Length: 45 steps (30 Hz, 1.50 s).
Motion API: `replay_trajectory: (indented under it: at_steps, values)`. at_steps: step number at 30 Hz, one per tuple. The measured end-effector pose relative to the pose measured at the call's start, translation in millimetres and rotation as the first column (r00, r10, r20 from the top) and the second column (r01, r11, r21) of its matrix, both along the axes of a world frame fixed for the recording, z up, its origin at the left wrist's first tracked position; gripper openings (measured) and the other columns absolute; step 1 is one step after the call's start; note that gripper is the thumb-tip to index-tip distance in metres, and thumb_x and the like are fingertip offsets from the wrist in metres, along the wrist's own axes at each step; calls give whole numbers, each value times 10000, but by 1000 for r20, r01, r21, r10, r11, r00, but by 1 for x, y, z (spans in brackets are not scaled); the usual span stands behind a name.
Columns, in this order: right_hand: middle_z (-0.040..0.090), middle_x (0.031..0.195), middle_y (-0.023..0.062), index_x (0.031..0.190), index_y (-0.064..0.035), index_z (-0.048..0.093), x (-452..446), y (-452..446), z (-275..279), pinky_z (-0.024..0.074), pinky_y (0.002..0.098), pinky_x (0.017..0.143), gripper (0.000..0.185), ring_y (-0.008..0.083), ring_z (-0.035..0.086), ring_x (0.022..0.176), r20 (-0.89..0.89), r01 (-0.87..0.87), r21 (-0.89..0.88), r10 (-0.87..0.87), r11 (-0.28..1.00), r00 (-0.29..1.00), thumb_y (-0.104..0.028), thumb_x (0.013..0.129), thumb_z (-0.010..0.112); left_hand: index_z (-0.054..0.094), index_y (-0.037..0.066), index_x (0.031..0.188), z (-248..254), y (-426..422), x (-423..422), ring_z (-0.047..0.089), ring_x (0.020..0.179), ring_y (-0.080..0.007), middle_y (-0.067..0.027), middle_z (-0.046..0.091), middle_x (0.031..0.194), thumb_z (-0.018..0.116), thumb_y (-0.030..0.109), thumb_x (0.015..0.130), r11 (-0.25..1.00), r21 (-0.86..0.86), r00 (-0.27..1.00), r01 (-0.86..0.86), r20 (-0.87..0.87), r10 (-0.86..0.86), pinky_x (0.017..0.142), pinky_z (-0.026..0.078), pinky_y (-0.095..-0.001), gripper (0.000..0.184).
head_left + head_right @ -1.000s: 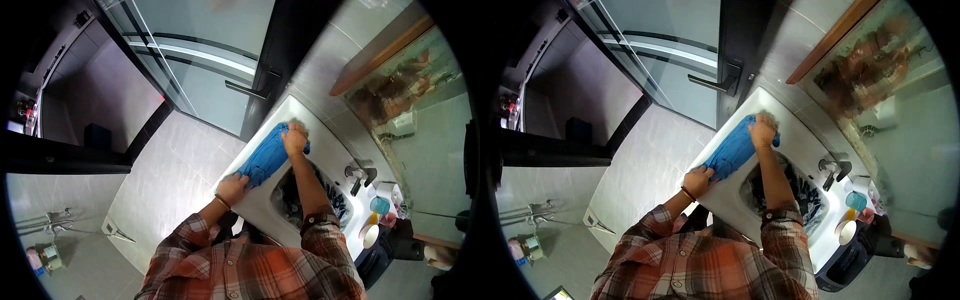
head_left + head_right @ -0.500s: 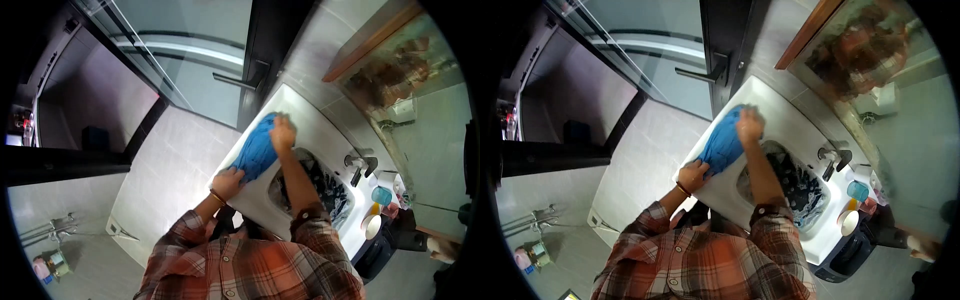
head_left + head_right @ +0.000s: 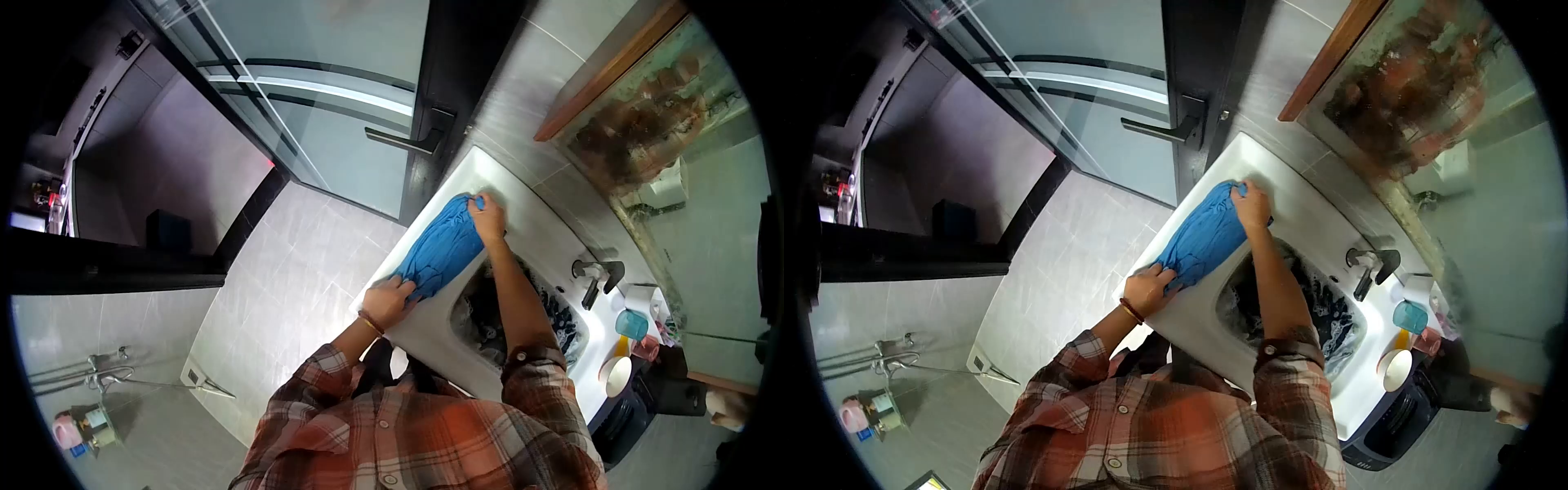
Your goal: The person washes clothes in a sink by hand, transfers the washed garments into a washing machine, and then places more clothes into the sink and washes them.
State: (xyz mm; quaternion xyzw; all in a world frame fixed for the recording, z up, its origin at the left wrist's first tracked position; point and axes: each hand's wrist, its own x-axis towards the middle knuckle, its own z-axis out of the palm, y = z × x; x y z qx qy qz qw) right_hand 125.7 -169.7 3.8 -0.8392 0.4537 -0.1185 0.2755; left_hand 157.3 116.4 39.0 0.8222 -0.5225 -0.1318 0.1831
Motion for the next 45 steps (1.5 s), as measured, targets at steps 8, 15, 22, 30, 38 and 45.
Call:
replay_trajectory:
  at_steps: [8,15,22,30,38,45]
  values:
    - [579,891,79,934,-33,557,-80,67,100,479,299,708,229,186,577,825,556,-489,825,-561,283,613,-206,786,584,170,54,1364,76,-55,-1,303,1226,-382,-265,268,1336,743,324,638,956,-286,977,-62,-213,0,1008,222,-486,964]
    - [570,902,69,1003,-28,527,-121,67,106,455,326,769,236,194,555,870,596,-528,767,-711,365,375,-178,822,538,352,52,1286,-13,-90,2,531,1025,-281,-151,528,1154,653,102,745,905,-406,736,124,-575,-359,906,420,-359,621]
    - [535,1120,96,1159,-57,468,-136,114,64,402,385,902,407,221,529,1000,177,-323,946,-878,28,444,-366,919,354,479,89,1090,21,-98,-17,516,597,-99,-61,521,961,367,-106,689,986,-129,497,-108,-866,-58,437,430,-228,459]
    - [553,1016,56,1166,-84,471,-142,117,76,452,329,786,349,183,542,934,518,-499,833,-656,240,549,-309,903,430,572,94,792,81,-73,-107,580,720,-272,-60,571,792,618,225,689,842,-365,877,397,-119,-465,591,459,-383,173]
    - [571,1038,90,1076,-53,526,-130,153,9,432,336,842,381,210,556,941,334,-663,749,-865,2,375,-310,799,575,615,121,721,6,-104,-66,601,590,-270,-114,610,702,453,303,840,958,-280,998,53,52,-39,501,465,-381,271]
    - [592,952,159,1035,-26,535,-146,135,-26,452,364,812,428,273,586,883,690,-295,411,-82,863,719,-239,684,654,610,97,719,-6,-102,-74,594,570,-301,-134,611,699,420,311,872,983,-142,972,117,217,-84,487,462,-406,324]
